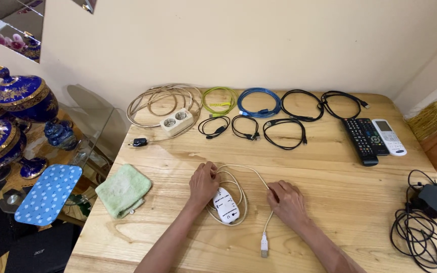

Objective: Coiling a white USB power cable on a wooden tabletop.

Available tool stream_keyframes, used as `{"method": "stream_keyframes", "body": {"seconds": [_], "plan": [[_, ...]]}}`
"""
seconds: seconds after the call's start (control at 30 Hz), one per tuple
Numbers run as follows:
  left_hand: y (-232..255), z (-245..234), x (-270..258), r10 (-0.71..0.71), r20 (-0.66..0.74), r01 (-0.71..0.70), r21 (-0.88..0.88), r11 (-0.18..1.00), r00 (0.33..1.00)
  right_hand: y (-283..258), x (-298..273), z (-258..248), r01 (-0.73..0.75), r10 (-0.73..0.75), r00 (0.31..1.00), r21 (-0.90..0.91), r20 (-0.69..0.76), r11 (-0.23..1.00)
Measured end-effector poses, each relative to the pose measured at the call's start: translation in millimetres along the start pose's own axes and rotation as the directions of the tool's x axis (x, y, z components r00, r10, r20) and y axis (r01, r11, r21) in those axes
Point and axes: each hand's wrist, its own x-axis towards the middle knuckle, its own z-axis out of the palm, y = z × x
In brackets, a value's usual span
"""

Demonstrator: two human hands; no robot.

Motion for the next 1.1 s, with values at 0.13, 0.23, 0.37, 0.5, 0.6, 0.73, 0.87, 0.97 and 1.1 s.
{"method": "stream_keyframes", "body": {"seconds": [0.13, 0.23, 0.37, 0.5, 0.6, 0.73, 0.87, 0.97, 1.1], "plan": [[3.6, -5.9, -0.5, -0.046, 0.024, 0.046, 0.011, 0.999, 0.999, 1.3, -0.7, -0.9, 0.028, -0.028, 1.0, 0.013, 0.011, 1.0], [3.3, -8.9, -4.4, -0.082, 0.033, 0.08, 0.053, 0.995, 0.996, 1.6, 0.6, -5.1, 0.037, -0.037, 0.999, 0.017, 0.032, 0.999], [-4.0, -6.8, -11.5, -0.105, 0.144, 0.079, 0.171, 0.982, 0.984, 6.9, 0.0, -3.3, 0.062, -0.063, 0.998, 0.049, 0.018, 0.997], [-4.5, -15.9, -28.1, -0.109, 0.257, 0.061, 0.19, 0.98, 0.96, 11.2, 4.7, -4.1, 0.095, -0.096, 0.995, 0.036, 0.036, 0.995], [5.3, -33.7, -26.0, -0.125, 0.263, 0.069, 0.214, 0.974, 0.957, 12.0, 14.6, -1.7, 0.03, -0.039, 0.99, 0.067, 0.138, 0.997], [21.0, -33.2, -10.2, 0.058, 0.148, -0.059, 0.004, 0.998, 0.987, 3.8, 33.5, 3.7, 0.007, -0.031, 0.976, 0.108, 0.216, 0.994], [13.1, -3.0, 5.2, 0.346, 0.135, -0.322, -0.176, 0.93, 0.928, -26.8, 59.2, 4.4, -0.036, -0.03, 0.946, 0.196, 0.324, 0.98], [6.4, 11.7, 14.8, 0.44, 0.159, -0.433, -0.078, 0.898, 0.884, -17.6, 63.1, 26.4, 0.077, -0.111, 0.956, 0.136, 0.27, 0.988], [11.0, 8.5, 5.0, 0.444, 0.207, -0.439, -0.074, 0.896, 0.872, -14.0, 60.5, 35.4, 0.113, -0.142, 0.966, 0.143, 0.216, 0.983]]}}
